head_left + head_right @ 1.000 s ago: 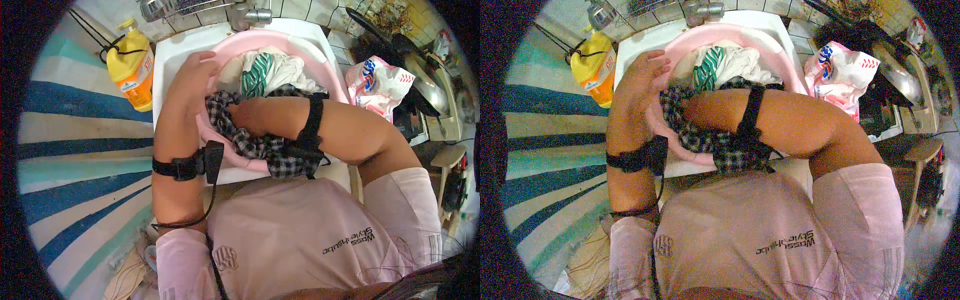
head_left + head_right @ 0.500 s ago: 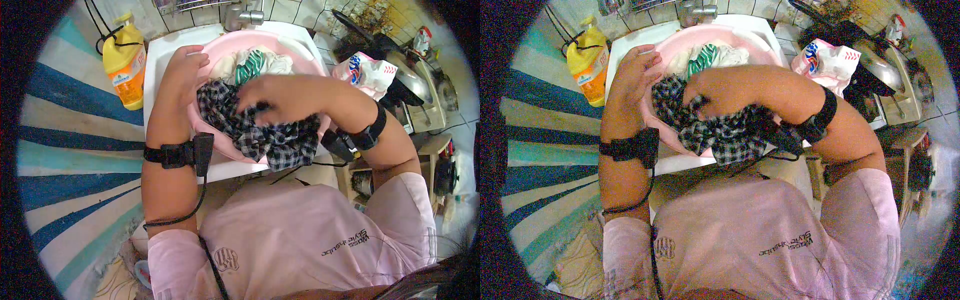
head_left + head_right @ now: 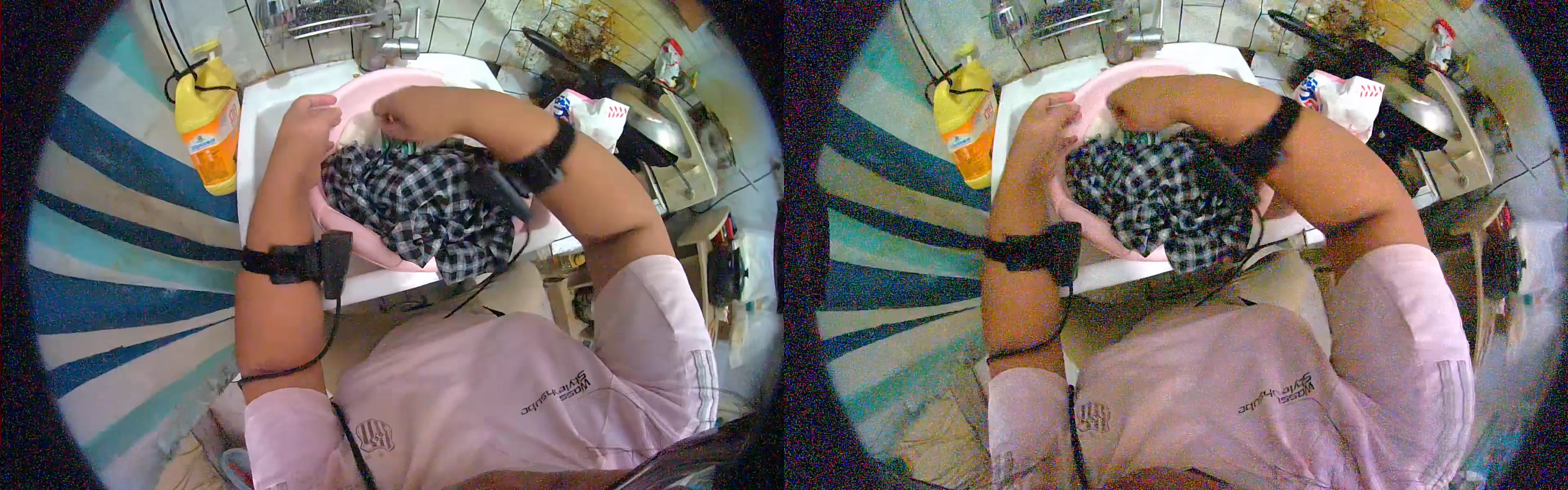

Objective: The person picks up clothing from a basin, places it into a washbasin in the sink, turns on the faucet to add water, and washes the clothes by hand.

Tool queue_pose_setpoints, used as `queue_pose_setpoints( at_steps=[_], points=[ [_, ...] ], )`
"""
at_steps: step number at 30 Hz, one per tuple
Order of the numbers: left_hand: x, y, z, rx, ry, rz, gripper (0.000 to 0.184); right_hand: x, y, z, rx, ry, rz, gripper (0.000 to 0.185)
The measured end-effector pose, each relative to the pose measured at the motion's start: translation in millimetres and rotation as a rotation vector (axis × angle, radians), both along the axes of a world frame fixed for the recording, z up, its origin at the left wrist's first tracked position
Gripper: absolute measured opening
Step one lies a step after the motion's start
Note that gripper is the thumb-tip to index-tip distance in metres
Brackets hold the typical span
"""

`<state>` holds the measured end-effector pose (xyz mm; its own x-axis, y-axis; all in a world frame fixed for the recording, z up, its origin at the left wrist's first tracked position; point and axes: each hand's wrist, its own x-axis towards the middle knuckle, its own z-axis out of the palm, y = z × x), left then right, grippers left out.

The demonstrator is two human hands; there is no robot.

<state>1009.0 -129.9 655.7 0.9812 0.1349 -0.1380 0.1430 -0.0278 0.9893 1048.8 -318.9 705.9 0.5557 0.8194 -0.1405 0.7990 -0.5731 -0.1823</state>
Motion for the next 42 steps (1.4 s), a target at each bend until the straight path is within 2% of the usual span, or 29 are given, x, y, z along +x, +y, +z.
queue_pose_setpoints(
  at_steps=[2, 3, 5, 6, 8, 9, 11, 12, 16, 17, 19, 22, 24, 26, 27, 29, 30, 32, 34, 36, 38, 40, 42],
  points=[
    [-0.9, -3.0, -3.5, 0.037, -0.058, -0.012, 0.034, -32.5, -26.7, 34.4, -0.142, 0.097, -0.090, 0.064],
    [0.1, -4.2, -2.7, 0.071, -0.113, -0.016, 0.032, -47.1, -34.0, 44.7, -0.292, 0.109, -0.147, 0.073],
    [1.7, -6.3, -1.5, 0.063, -0.078, -0.032, 0.031, -57.2, -60.7, 32.3, -0.221, 0.365, 0.008, 0.080],
    [2.4, -8.0, -1.0, 0.054, -0.034, -0.047, 0.030, -63.9, -70.9, 11.5, -0.103, 0.332, 0.111, 0.076],
    [-0.3, -10.8, -0.2, 0.068, -0.048, -0.075, 0.029, -83.1, -62.5, -11.6, -0.034, 0.407, 0.224, 0.066],
    [-1.6, -11.9, 0.6, 0.082, -0.057, -0.098, 0.029, -90.7, -53.8, -5.4, -0.032, 0.401, 0.221, 0.066],
    [-0.7, -13.5, -1.0, 0.101, -0.074, -0.125, 0.028, -103.4, -34.5, 9.1, -0.132, 0.374, 0.121, 0.054],
    [1.1, -12.3, -7.6, 0.109, -0.077, -0.164, 0.028, -113.8, -17.7, -0.3, -0.125, 0.370, 0.114, 0.054],
    [-1.2, -12.5, -8.3, 0.104, -0.075, -0.204, 0.026, -151.8, 55.6, -54.4, 1.297, 0.718, -0.357, 0.017],
    [-3.7, -14.4, -6.4, 0.106, -0.073, -0.208, 0.026, -149.4, 50.7, -51.6, 1.301, 0.718, -0.361, 0.017],
    [-7.3, -15.8, -1.1, 0.111, -0.019, -0.177, 0.026, -126.9, 30.0, -32.3, 0.644, 0.660, -0.166, 0.031],
    [-0.3, -12.2, -12.6, 0.091, -0.071, -0.238, 0.024, -90.2, -12.1, -5.8, -0.332, 0.494, 0.106, 0.059],
    [-2.7, -15.1, -5.2, 0.092, -0.063, -0.240, 0.024, -73.7, -41.9, -12.5, -0.269, 0.411, 0.139, 0.061],
    [-4.4, -18.2, -1.9, 0.090, -0.056, -0.239, 0.023, -62.6, -76.3, -7.2, 0.134, 0.344, 0.287, 0.066],
    [-4.4, -19.5, -1.1, 0.070, -0.049, -0.244, 0.023, -68.1, -89.5, 4.9, 0.133, 0.340, 0.285, 0.066],
    [-3.5, -19.0, -2.1, 0.049, -0.049, -0.244, 0.022, -83.0, -105.3, 38.0, -0.198, -0.075, 0.016, 0.072],
    [-2.5, -18.9, -4.8, 0.047, -0.044, -0.258, 0.022, -83.7, -108.4, 31.0, -0.197, -0.080, 0.016, 0.072],
    [-6.3, -20.1, 0.9, 0.048, -0.047, -0.272, 0.022, -80.5, -112.9, -1.8, -0.116, 0.333, 0.001, 0.066],
    [-17.9, -26.2, 19.8, 0.137, 0.007, -0.227, 0.022, -89.3, -100.0, -17.7, 0.001, 0.325, 0.087, 0.048],
    [-11.3, -22.0, 11.3, 0.130, -0.010, -0.235, 0.022, -97.7, -72.4, -16.9, -0.033, 0.327, 0.106, 0.045],
    [-5.2, -16.7, 1.2, 0.123, -0.021, -0.246, 0.021, -107.2, -48.4, -6.0, 0.127, 0.358, 0.101, 0.043],
    [-0.8, -11.2, -3.2, 0.087, -0.057, -0.279, 0.022, -97.7, -32.5, -13.2, 0.119, 0.429, 0.079, 0.045],
    [-0.8, -9.5, -1.7, 0.072, -0.052, -0.271, 0.022, -85.0, -23.8, -16.6, 0.247, -0.144, 0.434, 0.045]
  ],
)
